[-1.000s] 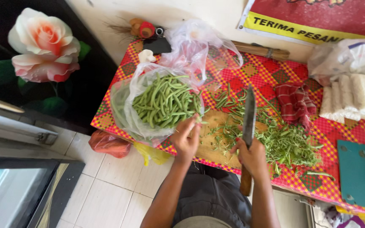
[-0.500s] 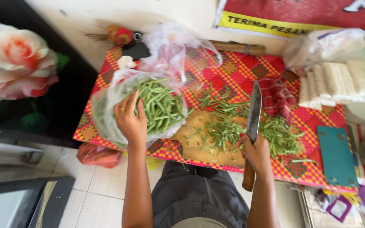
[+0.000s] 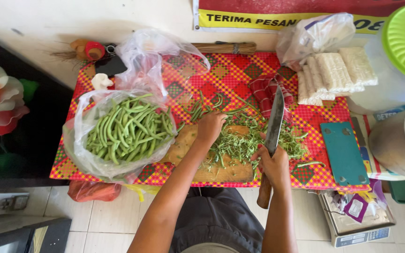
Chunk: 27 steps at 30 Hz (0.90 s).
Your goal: The person chops green beans on a wooden cutting board using a knife. After chopping, they gather the beans into a plastic bag, tie it, and place it in a refrigerator.
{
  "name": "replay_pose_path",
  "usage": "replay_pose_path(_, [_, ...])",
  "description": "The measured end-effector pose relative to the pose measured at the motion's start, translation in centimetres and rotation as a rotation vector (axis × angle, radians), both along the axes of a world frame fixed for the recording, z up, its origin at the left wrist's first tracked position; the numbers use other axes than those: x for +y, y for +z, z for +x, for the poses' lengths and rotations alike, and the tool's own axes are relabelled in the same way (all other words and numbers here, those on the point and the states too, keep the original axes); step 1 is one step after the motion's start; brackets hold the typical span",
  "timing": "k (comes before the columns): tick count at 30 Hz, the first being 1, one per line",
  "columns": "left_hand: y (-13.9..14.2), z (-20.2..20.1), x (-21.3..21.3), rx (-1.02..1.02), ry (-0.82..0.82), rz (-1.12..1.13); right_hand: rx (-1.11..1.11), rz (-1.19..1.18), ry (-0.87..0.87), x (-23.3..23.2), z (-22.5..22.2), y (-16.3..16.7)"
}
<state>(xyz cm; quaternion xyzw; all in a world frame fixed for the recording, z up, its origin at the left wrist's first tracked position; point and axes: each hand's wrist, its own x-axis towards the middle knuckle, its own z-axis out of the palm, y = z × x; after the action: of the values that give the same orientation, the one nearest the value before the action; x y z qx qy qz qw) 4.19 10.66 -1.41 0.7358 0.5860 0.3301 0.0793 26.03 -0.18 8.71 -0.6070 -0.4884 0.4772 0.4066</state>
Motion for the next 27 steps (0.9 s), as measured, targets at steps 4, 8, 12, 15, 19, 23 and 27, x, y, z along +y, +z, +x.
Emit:
replay_pose_path(4, [-0.7, -0.1, 1.8, 0.154, 0.058, -0.055, 0.034, -0.016, -0.040, -0.1, 0.8, -0.1])
replay_pose_path(8, [0.8, -1.5, 2.0, -0.193, 0.100, -0.226, 0.028, 0.007, -0.028, 0.1, 1.2, -0.5])
replay_pose_path(12, [4.0, -3.9, -0.4, -0.984, -0.040, -0.416, 0.003, -0.012, -0.009, 0.4, 0.1, -0.9])
replay_pose_path(15, [5.8, -4.3, -4.7, -0.903, -0.115, -0.352, -0.057, 0.002, 0.041, 0.4, -1.8, -0.9])
replay_pose_path(19, [7.3, -2.9, -9.4, -0.580, -0.136, -0.131, -0.196, 0.099, 0.176, 0.1, -4.8, -1.1])
replay_pose_path(23, [8.5, -2.5, -11.7, -0.485, -0.053, -0.150, -0.275, 0.199, 0.285, -0.5, -6.6, -1.7])
replay_pose_path(27, [9.4, -2.6, -12.3, -0.445, -0.014, -0.025, -0.342, 0.255, 0.307, -0.6, -7.7, -2.3])
